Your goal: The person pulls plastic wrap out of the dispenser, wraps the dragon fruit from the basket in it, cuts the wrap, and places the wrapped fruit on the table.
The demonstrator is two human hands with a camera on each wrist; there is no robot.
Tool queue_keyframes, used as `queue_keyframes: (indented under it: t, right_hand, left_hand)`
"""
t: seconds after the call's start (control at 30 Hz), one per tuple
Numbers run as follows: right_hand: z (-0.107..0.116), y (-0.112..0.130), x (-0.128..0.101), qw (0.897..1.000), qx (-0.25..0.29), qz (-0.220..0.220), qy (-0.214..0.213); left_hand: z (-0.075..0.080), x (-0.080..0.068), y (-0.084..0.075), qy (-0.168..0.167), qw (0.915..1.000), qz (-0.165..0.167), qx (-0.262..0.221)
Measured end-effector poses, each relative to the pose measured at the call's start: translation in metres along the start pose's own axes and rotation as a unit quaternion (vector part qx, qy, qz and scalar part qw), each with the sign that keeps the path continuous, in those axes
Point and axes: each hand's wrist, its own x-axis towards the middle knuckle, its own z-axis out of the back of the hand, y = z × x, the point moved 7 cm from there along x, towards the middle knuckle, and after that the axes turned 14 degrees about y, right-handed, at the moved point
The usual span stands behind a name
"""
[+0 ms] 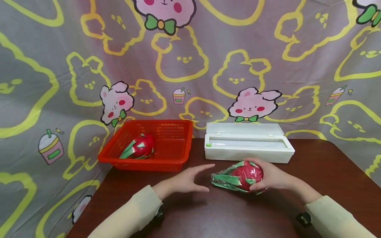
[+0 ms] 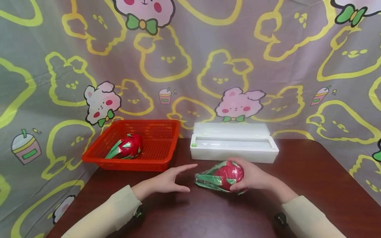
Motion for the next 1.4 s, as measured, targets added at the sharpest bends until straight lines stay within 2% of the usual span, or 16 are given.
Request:
queue_keyframes:
  t: [0.4, 0.7, 0.83, 1.1, 1.27, 1.4]
  right_hand:
    - [0.005, -0.009, -0.007, 0.998, -0.032, 0.007, -0.060]
    - [0.025, -0.023, -0.046, 0.990, -0.066, -0.027, -0.119]
    - [0.038, -0.029, -0.072, 0.983, -0.089, -0.058, -0.150]
    - [0.063, -0.053, -0.121, 0.967, -0.110, -0.127, -0.192]
    - [0.074, -0.073, -0.151, 0.952, -0.141, -0.156, -0.220]
    - [0.081, -0.087, -0.172, 0.938, -0.156, -0.197, -0.238]
  left_hand:
    - [0.002, 0.004, 0.004, -0.002, 0.9999, -0.005, -0.011]
    - [0.003, 0.019, 0.001, -0.012, 0.9999, -0.006, -0.005]
    - [0.003, 0.027, -0.002, -0.024, 0.9996, -0.005, 0.011]
    - [0.011, 0.047, -0.010, -0.057, 0.9983, 0.013, 0.007]
    - [0.020, 0.058, -0.014, -0.090, 0.9959, 0.007, -0.003]
    - [0.024, 0.066, -0.013, -0.103, 0.9945, 0.002, -0.016]
